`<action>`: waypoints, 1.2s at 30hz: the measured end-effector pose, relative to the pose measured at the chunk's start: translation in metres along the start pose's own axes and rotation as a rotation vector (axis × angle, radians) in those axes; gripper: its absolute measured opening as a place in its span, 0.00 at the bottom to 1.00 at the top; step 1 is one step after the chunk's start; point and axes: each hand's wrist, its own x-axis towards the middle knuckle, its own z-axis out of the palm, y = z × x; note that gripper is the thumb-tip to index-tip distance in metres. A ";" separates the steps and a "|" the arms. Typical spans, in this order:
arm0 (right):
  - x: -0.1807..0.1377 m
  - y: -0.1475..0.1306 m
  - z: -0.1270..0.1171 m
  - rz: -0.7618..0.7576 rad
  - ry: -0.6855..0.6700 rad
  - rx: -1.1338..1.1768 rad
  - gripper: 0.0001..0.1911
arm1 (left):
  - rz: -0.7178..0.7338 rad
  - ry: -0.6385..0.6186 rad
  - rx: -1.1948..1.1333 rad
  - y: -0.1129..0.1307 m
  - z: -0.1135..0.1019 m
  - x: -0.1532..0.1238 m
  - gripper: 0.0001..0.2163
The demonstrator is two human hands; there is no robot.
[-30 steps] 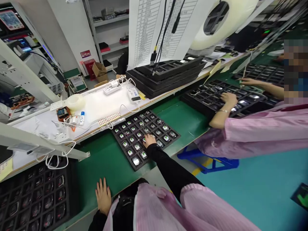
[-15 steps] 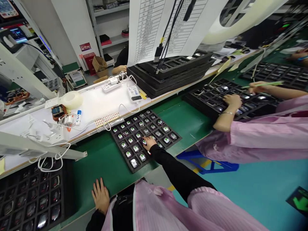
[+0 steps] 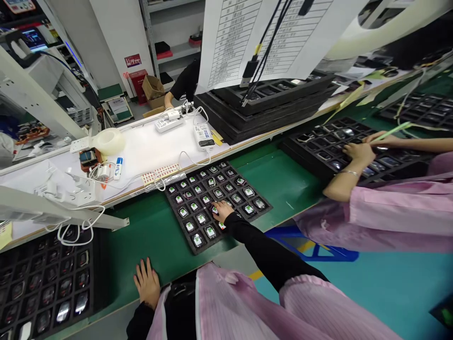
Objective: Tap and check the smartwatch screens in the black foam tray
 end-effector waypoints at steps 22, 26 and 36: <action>0.009 0.013 -0.006 -0.122 -0.120 0.235 0.30 | -0.141 0.023 -0.006 0.027 -0.001 0.005 0.26; 0.010 0.014 -0.002 -0.076 -0.097 0.271 0.18 | -0.187 -0.044 -0.042 0.027 -0.002 0.005 0.27; 0.006 -0.019 -0.007 0.253 0.134 0.243 0.13 | -0.095 -0.496 -0.348 -0.007 -0.041 0.037 0.28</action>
